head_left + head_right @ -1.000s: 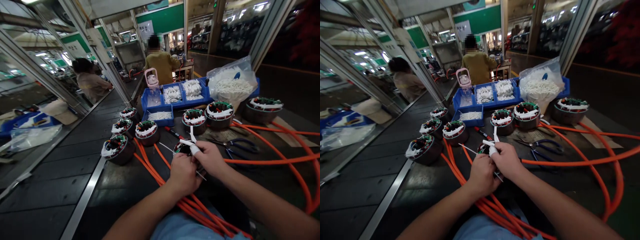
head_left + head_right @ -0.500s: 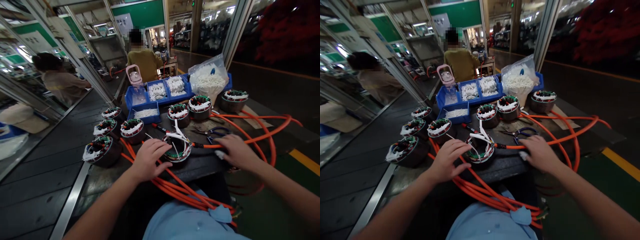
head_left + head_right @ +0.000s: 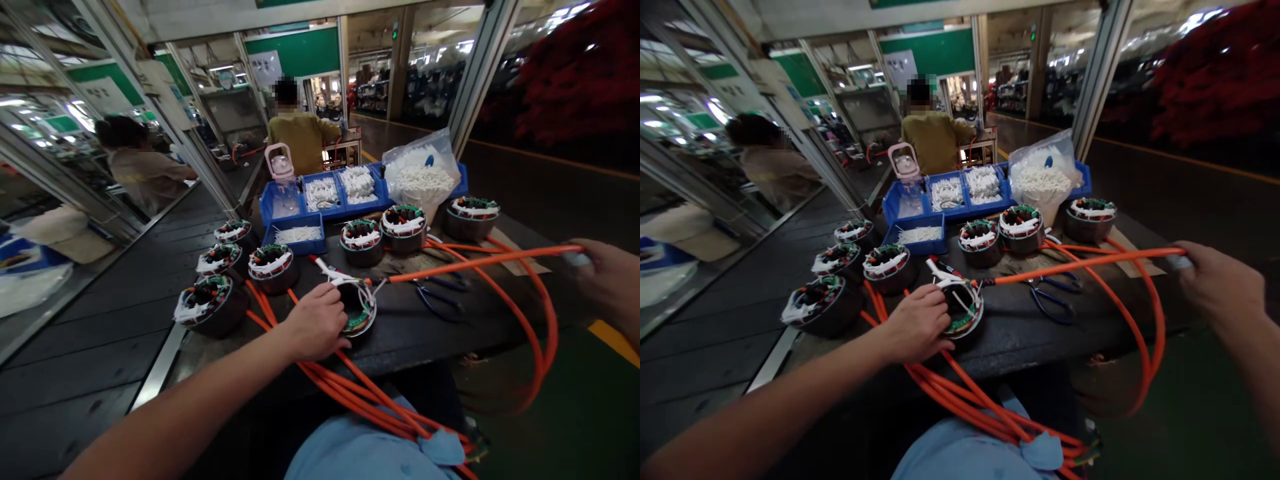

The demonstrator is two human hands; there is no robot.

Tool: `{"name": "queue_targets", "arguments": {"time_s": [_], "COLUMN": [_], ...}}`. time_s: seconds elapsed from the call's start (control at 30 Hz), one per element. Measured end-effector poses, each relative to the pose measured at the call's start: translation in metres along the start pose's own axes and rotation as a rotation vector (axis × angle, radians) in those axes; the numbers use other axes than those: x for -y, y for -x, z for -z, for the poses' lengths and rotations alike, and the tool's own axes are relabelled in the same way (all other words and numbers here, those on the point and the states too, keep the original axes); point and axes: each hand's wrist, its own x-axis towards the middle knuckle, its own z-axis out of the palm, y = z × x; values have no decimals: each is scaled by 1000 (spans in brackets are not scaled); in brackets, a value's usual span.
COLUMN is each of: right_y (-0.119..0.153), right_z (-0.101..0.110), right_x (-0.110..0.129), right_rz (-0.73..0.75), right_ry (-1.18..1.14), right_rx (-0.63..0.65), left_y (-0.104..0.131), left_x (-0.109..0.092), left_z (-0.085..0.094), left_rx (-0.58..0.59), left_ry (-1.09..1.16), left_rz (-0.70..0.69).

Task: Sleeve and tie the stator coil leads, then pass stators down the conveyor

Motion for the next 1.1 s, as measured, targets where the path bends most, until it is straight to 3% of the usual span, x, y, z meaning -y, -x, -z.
{"name": "queue_targets", "arguments": {"time_s": [0.1,0.17,0.23,0.3,0.4,0.47,0.6,0.7,0.8,0.9,0.97,1.03,1.1], "right_y": [-12,-16,-19,-22,-28,-34,-48,-59,-63,-54,-43,-30,-16], "right_z": [3,2,-4,-14,-20,-12,25,37,18,-5,-11,-8,-2], "right_x": [69,119,160,184,197,202,241,282,302,293,282,276,278], "right_rz": [-94,44,185,241,244,238,267,306,352,362,383,461,577], "right_ry": [104,117,116,102,70,74,125,136,123,124,120,56,-91], "right_rx": [25,81,169,203,204,195,170,264,358,367,305,176,51], "left_y": [-20,-34,-37,-28,-1,11,0,-20,-16,20,47,65,67], "left_x": [-23,-25,-15,3,27,31,5,-20,-24,-3,18,39,55], "left_z": [-8,-8,-1,10,18,14,-5,-10,1,19,26,25,18], "left_rx": [-26,21,90,128,111,113,106,61,-126,-398,-340,-144,-10], "left_ry": [-52,-81,-57,17,103,92,2,-11,212,516,536,437,341], "left_rz": [289,451,489,379,148,119,346,612,676,587,477,367,286]}}
